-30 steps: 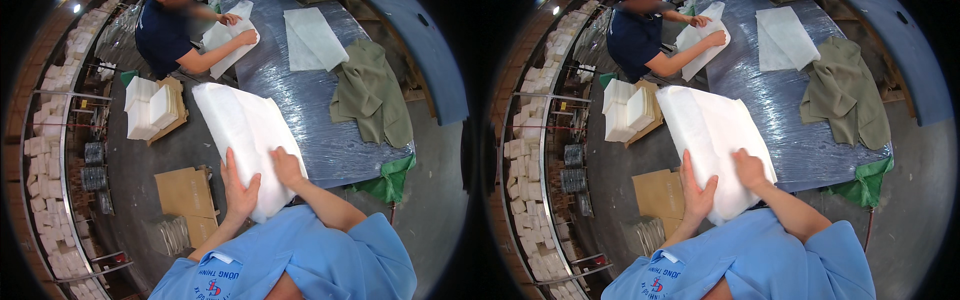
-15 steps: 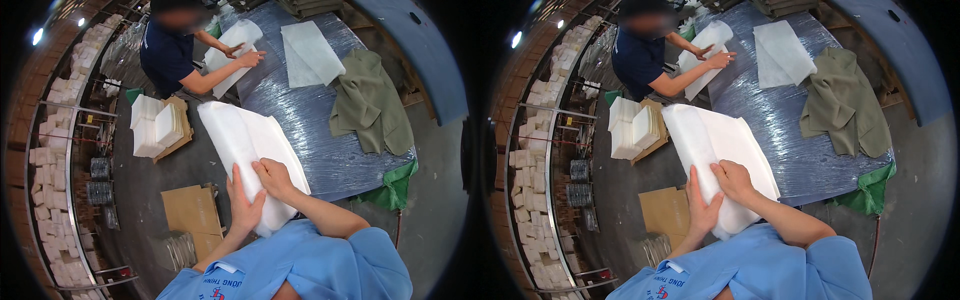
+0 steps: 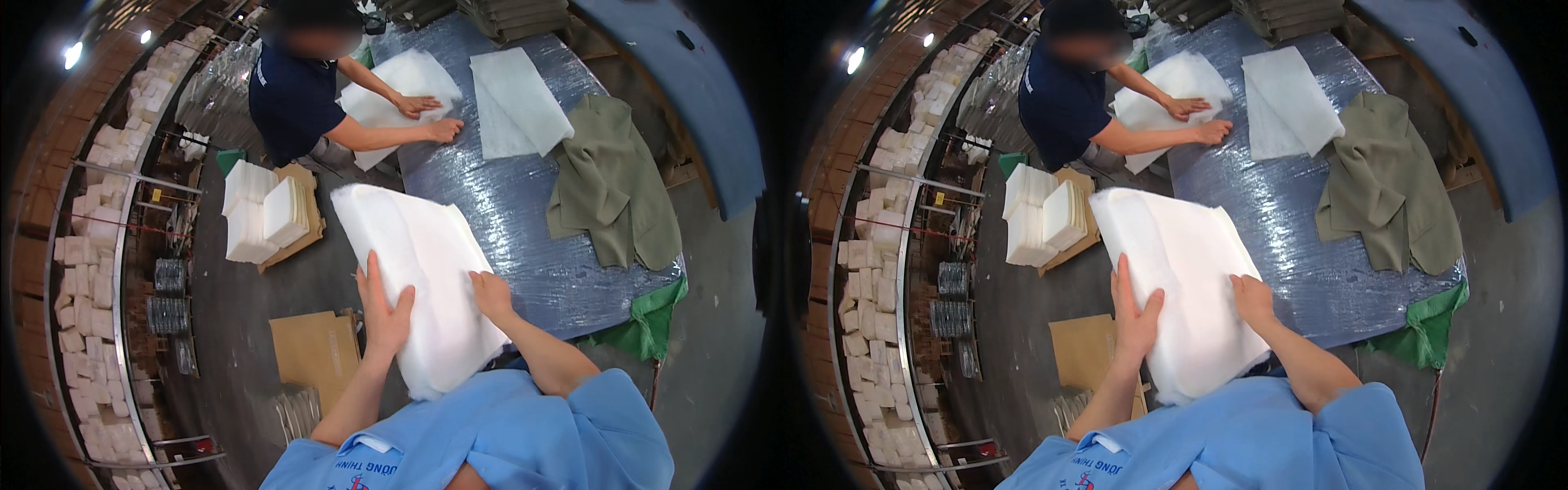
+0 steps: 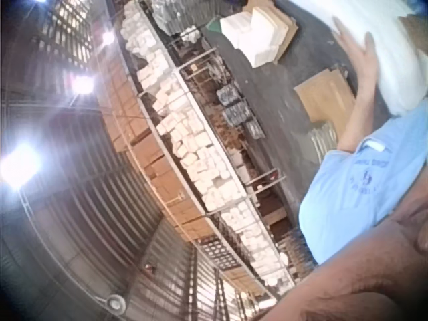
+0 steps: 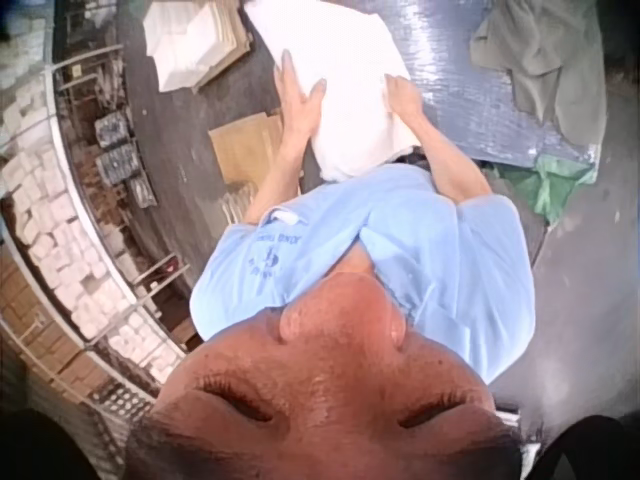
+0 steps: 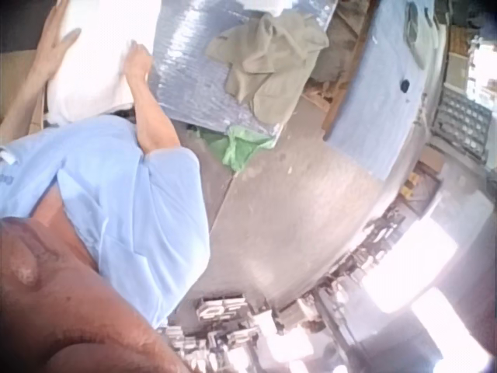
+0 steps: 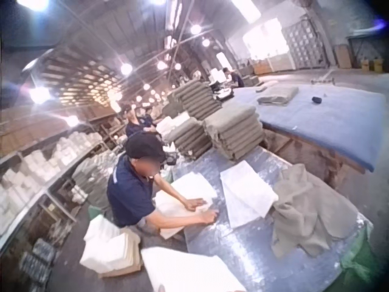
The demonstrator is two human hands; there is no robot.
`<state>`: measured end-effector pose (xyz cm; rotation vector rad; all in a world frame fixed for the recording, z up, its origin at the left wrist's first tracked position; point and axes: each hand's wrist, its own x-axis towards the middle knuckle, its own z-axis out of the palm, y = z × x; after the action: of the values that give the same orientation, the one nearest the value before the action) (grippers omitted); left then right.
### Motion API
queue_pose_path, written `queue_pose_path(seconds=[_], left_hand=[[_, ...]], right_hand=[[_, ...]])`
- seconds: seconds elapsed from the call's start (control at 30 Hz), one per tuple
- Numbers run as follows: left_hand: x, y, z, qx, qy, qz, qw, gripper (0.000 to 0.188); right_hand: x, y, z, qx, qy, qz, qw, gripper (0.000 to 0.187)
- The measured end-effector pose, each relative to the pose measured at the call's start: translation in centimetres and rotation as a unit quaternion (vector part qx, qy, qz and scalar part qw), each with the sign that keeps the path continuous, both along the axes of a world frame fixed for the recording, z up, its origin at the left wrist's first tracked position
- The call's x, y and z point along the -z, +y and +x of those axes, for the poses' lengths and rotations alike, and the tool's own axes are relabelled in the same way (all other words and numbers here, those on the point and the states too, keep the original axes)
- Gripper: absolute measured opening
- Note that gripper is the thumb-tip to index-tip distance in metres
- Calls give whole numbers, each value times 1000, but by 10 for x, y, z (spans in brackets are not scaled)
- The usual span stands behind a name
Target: The person picks up white foam pads and wraps each one in a thin white sheet on a work table. The person smooths the sheet around the pad and places the wrapped pad on the table. Other workers are visible in the background handling similar items.
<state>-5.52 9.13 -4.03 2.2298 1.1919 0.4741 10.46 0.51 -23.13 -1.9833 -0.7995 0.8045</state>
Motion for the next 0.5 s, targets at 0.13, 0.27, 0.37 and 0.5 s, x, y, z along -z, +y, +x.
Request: queue_pose_path(seconds=[0.13,0.27,0.37,0.5], left_hand=[[-2,-5,-2,-11,-6,-21,1000,91],[-6,-4,11,-4,3,-11,1000,91],[-6,-5,8,-10,19,19,1000,92],[-7,-6,8,-4,28,42,999,90]], right_hand=[[-51,18,3,7,122,44,992,43],[-96,54,-4,26,189,195,962,43],[-123,61,-16,-50,171,163,970,46],[-125,62,-19,-89,98,170,976,48]])
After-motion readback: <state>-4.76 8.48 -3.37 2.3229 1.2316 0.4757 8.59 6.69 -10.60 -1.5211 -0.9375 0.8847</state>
